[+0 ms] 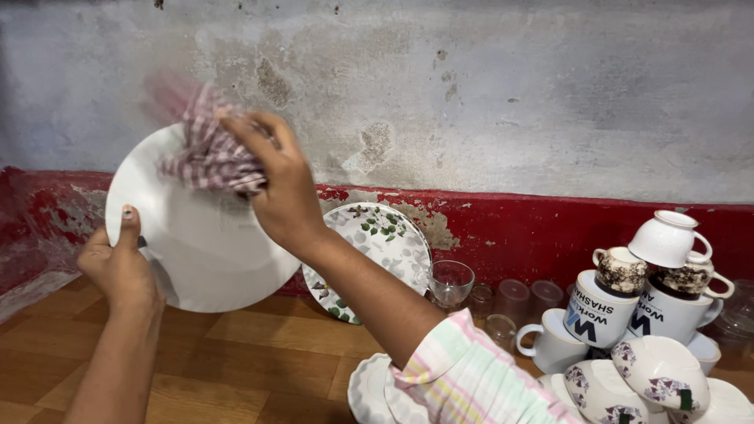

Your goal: The person wipes several floral-patterned plates using a cloth, handling them one at a time and placing them on a wooden floor next to a collection of cups and glasses.

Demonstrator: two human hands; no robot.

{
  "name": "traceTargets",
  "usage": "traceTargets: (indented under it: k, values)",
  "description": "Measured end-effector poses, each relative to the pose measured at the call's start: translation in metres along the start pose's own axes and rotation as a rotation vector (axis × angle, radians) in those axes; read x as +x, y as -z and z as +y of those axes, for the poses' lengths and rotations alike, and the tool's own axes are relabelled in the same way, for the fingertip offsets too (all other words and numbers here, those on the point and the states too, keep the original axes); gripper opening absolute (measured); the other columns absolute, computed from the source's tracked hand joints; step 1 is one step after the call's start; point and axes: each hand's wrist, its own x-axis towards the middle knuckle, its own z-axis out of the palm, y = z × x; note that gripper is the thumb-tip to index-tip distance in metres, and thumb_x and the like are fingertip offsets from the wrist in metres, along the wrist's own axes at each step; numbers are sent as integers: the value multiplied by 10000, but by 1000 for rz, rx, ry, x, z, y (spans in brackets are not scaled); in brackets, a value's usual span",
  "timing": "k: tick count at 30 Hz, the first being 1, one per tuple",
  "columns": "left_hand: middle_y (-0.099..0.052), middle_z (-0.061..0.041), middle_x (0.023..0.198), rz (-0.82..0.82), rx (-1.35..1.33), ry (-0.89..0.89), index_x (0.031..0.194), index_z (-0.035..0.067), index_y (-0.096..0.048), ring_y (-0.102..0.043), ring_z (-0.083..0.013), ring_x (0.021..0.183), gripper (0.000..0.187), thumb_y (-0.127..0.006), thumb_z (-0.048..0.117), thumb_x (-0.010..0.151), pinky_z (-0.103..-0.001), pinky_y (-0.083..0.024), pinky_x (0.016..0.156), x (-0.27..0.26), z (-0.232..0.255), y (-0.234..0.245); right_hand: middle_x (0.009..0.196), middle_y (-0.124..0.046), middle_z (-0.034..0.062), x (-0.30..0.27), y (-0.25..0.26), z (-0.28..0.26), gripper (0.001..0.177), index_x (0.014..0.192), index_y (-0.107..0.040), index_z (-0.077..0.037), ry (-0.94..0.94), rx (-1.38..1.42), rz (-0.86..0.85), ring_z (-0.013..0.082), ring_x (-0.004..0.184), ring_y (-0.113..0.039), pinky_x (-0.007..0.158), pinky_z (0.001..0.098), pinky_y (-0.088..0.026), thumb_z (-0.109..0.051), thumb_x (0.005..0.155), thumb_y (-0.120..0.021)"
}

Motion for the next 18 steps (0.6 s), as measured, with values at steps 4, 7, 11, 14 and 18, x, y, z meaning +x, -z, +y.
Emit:
traceTargets:
  k: [4,7,11,14,18]
  values:
    - [-730,-55,883,-76,-111,-22,860,71,-698,-652,-120,821,249,-815,232,1010,-271,-526,785,-1,-7,5,1274,-621,234,-24,7,-1,470,1279,-661,-119,126,-428,-144,374,1188,-603,997,463,-535,-61,813,-647]
    - [-737,-56,897,-58,-100,11,873,63,-718,-639,-128,799,233,-801,244,994,-304,-528,749,-3,-6,13,1191,-713,179,-62,10,23,507,1258,-701,-157,-326,-576,-1032,350,1093,-679,929,463,-532,12,791,-596]
    - [-721,-79,873,1,-45,131,846,32,-661,-660,-163,766,308,-804,265,988,-354,-599,737,-10,-3,24,1197,-707,177,-89,27,61,598,1267,-701,-147,-556,-473,-953,314,1039,-710,898,403,-567,44,712,-588]
    - [-730,-74,913,-29,-126,62,866,37,-693,-655,-139,798,269,-791,233,1022,-327,-583,734,-16,-4,32,1104,-732,176,-96,31,82,575,1272,-694,-85,-790,-154,-539,302,910,-741,809,381,-609,63,753,-494]
    - [-727,-68,905,-27,-113,36,875,69,-699,-683,-143,812,252,-754,276,1008,-321,-609,752,-20,-3,43,1059,-769,104,-114,40,102,495,1334,-627,-71,-1103,482,20,201,923,-733,797,351,-605,-79,846,-543]
